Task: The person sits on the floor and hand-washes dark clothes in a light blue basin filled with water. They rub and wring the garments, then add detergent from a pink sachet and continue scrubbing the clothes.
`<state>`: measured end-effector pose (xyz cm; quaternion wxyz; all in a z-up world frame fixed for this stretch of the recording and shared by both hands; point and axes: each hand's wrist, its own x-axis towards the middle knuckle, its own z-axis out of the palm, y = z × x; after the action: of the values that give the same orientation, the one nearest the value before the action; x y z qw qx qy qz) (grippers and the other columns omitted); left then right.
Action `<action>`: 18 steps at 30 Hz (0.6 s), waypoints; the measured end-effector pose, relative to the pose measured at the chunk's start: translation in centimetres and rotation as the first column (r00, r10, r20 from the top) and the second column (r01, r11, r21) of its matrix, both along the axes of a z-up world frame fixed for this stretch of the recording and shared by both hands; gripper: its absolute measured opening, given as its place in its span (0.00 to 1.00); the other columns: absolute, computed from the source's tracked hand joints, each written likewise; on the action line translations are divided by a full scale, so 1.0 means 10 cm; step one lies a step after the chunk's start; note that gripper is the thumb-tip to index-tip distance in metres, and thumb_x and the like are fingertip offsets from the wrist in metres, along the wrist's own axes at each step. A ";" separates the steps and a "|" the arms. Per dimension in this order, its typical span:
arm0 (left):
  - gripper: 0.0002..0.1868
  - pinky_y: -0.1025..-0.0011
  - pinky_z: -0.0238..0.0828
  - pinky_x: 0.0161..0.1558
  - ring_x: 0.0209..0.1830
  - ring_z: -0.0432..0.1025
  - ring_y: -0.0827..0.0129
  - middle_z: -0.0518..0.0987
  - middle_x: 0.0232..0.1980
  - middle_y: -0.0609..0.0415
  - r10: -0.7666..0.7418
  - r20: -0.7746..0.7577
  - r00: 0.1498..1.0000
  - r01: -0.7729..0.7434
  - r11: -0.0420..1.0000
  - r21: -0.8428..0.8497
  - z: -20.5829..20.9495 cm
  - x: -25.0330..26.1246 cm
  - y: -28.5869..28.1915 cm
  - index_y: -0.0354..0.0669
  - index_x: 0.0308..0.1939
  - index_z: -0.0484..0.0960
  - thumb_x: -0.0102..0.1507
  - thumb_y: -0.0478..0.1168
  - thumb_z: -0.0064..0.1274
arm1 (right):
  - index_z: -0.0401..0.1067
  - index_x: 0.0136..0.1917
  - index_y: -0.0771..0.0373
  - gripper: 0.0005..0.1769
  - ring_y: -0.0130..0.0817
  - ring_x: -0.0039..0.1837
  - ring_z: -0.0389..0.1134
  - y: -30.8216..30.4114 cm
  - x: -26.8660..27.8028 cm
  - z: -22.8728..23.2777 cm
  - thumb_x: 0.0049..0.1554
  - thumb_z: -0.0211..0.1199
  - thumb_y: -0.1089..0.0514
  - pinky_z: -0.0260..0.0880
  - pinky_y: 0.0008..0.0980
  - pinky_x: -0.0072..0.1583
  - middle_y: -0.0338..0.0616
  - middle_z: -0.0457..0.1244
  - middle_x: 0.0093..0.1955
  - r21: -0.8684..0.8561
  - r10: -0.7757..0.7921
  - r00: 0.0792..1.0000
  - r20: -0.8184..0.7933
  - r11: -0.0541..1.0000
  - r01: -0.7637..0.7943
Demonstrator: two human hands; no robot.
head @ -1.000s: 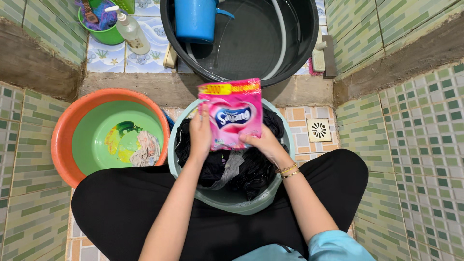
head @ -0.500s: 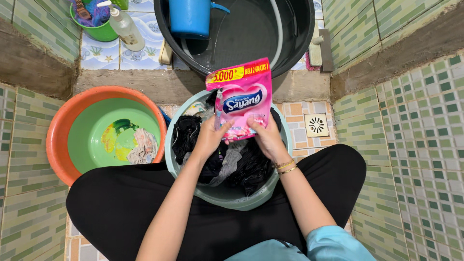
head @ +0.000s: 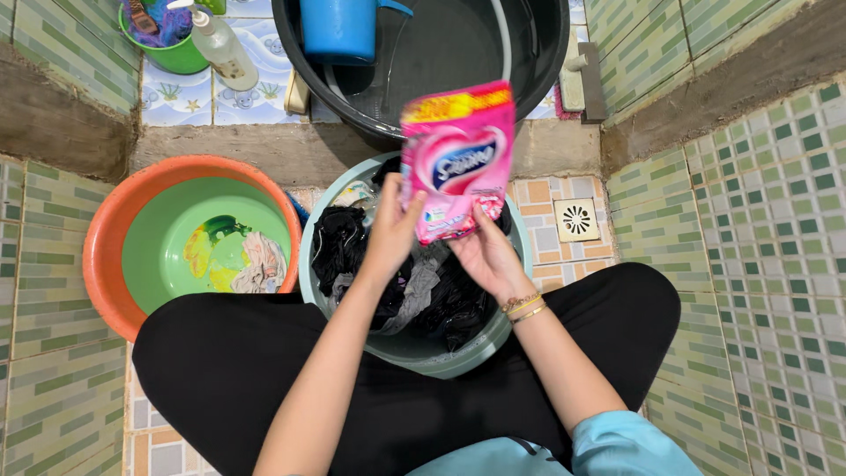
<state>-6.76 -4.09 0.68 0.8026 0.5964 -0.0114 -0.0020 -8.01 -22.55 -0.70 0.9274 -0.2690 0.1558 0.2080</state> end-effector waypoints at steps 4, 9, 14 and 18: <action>0.12 0.74 0.72 0.54 0.51 0.73 0.74 0.78 0.51 0.51 -0.136 0.007 0.991 0.136 0.991 -0.017 0.07 0.02 -0.11 0.38 0.56 0.65 0.71 0.34 0.50 | 0.67 0.63 0.60 0.20 0.37 0.63 0.70 -0.03 -0.03 0.23 0.62 0.57 0.49 0.70 0.42 0.66 0.45 0.68 0.60 -0.166 -0.106 0.990 0.098 0.979 0.121; 0.21 0.75 0.72 0.56 0.55 0.74 0.75 0.78 0.57 0.52 0.001 0.047 0.999 0.003 0.995 -0.097 0.41 0.10 0.09 0.38 0.65 0.63 0.70 0.37 0.51 | 0.67 0.63 0.62 0.17 0.29 0.56 0.70 -0.44 0.02 0.41 0.65 0.59 0.51 0.73 0.36 0.58 0.40 0.68 0.57 -0.513 -0.027 0.973 0.231 0.846 0.145; 0.14 0.72 0.70 0.44 0.42 0.73 0.73 0.82 0.44 0.50 -0.014 0.000 1.000 0.013 0.948 0.318 0.70 0.10 0.26 0.33 0.57 0.81 0.70 0.38 0.54 | 0.68 0.61 0.62 0.13 0.21 0.46 0.69 -0.63 -0.05 0.47 0.66 0.59 0.54 0.72 0.28 0.49 0.35 0.68 0.50 -0.738 0.041 0.959 0.281 0.648 0.188; 0.11 0.74 0.72 0.37 0.35 0.77 0.75 0.85 0.37 0.54 -0.050 0.107 0.993 -0.008 0.873 0.488 0.80 0.13 0.11 0.36 0.49 0.83 0.66 0.39 0.56 | 0.68 0.60 0.61 0.12 0.19 0.45 0.69 -0.85 -0.18 0.56 0.66 0.59 0.55 0.73 0.26 0.49 0.33 0.67 0.48 -0.760 -0.009 0.943 0.332 0.590 0.272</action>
<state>-5.48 -2.95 8.73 0.6243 0.7783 -0.0635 0.0211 -9.83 -31.00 4.86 0.7354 -0.6680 0.1139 -0.0004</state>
